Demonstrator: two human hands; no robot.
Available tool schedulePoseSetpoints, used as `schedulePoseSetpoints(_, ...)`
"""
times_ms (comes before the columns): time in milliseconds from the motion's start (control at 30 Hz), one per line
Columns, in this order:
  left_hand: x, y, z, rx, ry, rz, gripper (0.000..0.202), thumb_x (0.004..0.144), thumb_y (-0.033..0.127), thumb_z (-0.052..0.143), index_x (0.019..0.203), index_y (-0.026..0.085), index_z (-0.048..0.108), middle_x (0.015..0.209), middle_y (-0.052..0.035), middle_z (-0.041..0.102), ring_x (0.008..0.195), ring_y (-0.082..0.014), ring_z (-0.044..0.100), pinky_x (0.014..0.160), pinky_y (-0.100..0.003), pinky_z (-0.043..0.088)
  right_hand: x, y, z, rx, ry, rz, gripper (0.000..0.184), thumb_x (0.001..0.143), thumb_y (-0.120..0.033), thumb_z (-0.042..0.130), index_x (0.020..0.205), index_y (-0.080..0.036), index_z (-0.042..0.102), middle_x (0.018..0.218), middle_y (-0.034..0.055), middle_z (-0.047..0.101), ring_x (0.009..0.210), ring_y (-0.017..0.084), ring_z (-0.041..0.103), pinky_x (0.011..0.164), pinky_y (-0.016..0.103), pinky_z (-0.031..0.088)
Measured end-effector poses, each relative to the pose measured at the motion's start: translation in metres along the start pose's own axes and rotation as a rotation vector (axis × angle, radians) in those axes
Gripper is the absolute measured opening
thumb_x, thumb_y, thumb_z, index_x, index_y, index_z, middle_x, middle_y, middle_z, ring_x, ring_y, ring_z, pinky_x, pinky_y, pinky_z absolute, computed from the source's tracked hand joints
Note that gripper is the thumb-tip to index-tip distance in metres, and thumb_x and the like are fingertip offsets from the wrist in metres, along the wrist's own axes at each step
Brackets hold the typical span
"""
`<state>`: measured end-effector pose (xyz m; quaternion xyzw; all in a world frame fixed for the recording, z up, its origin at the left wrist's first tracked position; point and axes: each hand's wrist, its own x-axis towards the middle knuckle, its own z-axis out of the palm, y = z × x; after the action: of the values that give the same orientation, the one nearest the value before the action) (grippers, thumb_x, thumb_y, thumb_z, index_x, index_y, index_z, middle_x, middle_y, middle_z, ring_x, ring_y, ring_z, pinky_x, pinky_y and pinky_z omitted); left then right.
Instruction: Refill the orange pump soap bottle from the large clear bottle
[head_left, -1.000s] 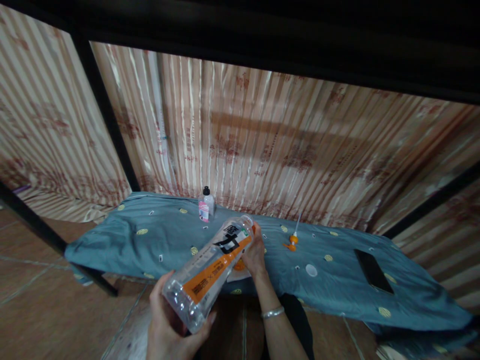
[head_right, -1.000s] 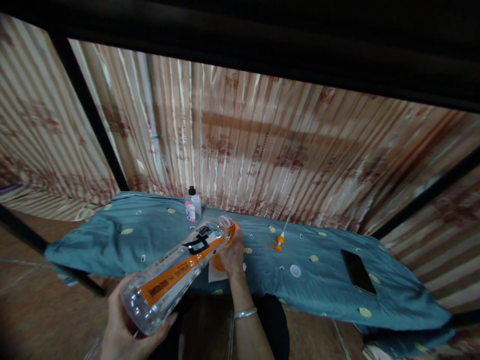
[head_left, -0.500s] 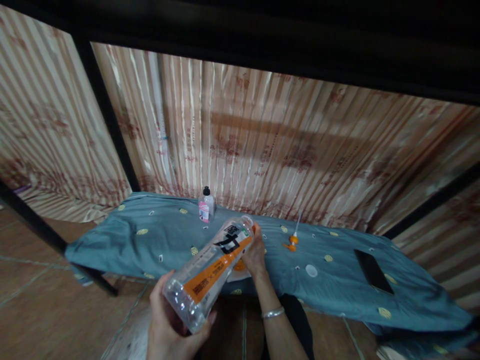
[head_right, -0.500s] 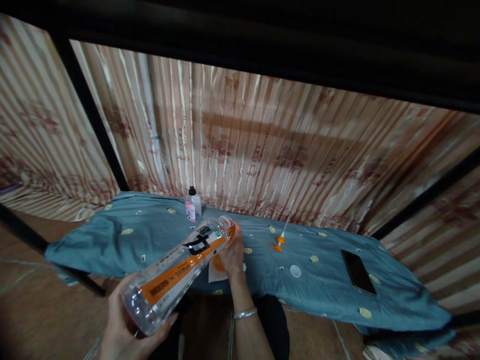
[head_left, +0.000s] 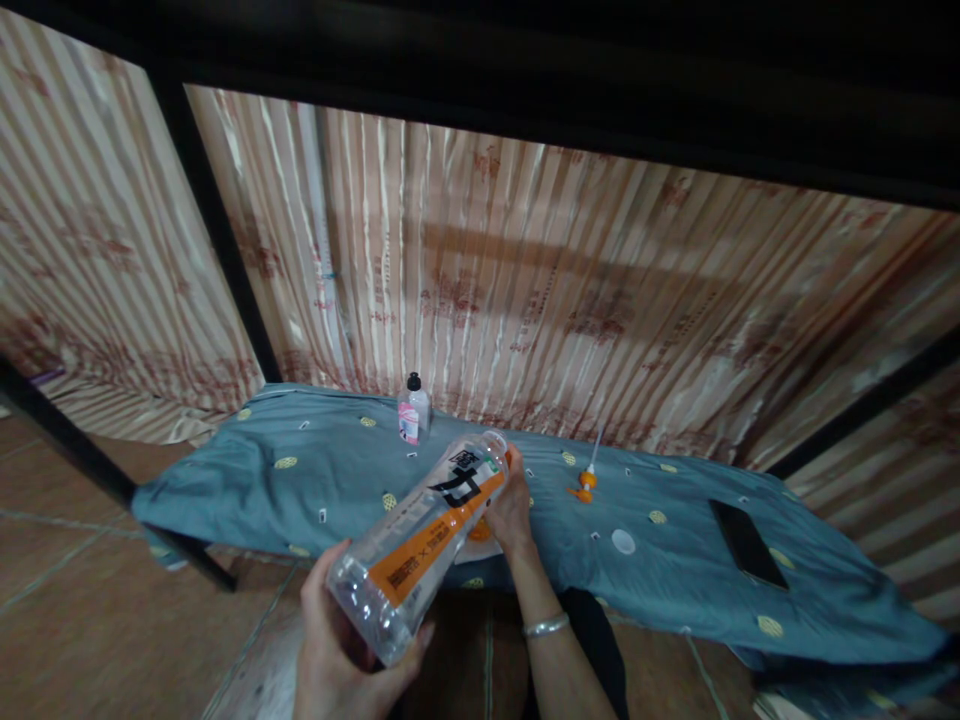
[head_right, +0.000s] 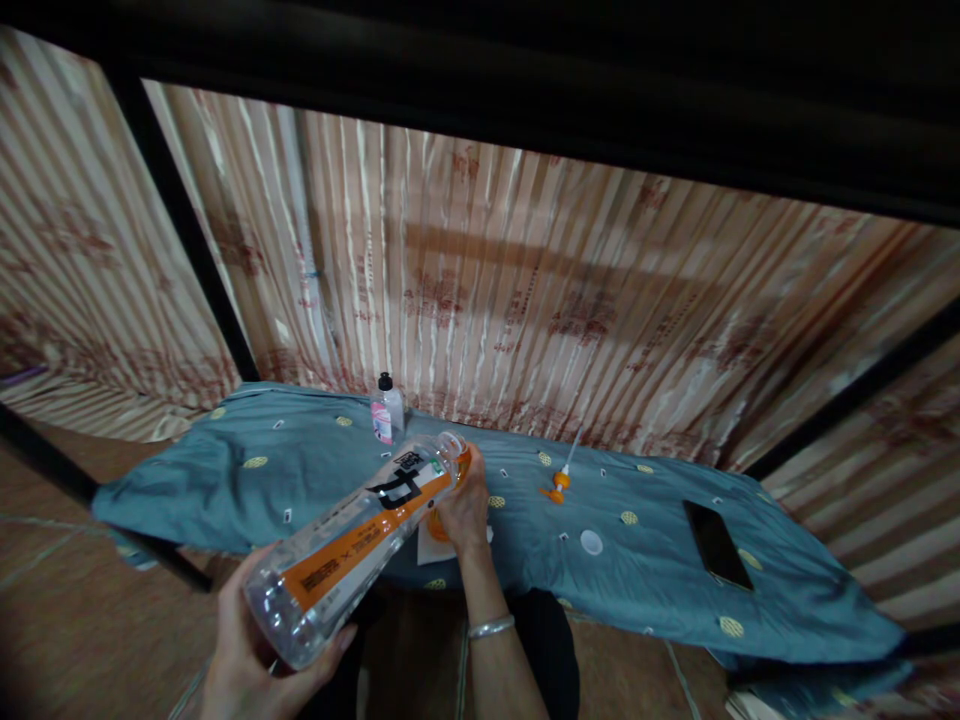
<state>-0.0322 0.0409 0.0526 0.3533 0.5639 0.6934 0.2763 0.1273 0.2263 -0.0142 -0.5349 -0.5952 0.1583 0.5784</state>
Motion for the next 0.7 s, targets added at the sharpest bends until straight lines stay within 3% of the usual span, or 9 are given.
schedulePoseSetpoints(433,0.0009,-0.003,-0.0021,0.002,-0.003,0.0,0.087,0.064,0.045,0.096,0.14,0.027,0.057,0.128,-0.0092,0.073,0.112,-0.0289,0.079,0.092,-0.037,0.067,-0.0001,0.0068,0.0007,-0.015,0.0,-0.039,0.06,0.086,-0.031,0.073,0.143,-0.018,0.056,0.135,0.0186,0.078,0.126,0.035,0.077,0.11,0.052,0.063)
schedulePoseSetpoints(700,0.0,-0.0012,0.0013,-0.051,0.007,-0.01,0.085,0.065,0.038,0.093,0.141,0.029,0.058,0.128,-0.0086,0.076,0.112,-0.0282,0.08,0.092,-0.035,0.066,-0.0004,0.0019,-0.0006,-0.014,0.003,-0.029,0.06,0.086,-0.032,0.072,0.142,-0.018,0.057,0.132,0.0181,0.078,0.124,0.036,0.077,0.107,0.052,0.064)
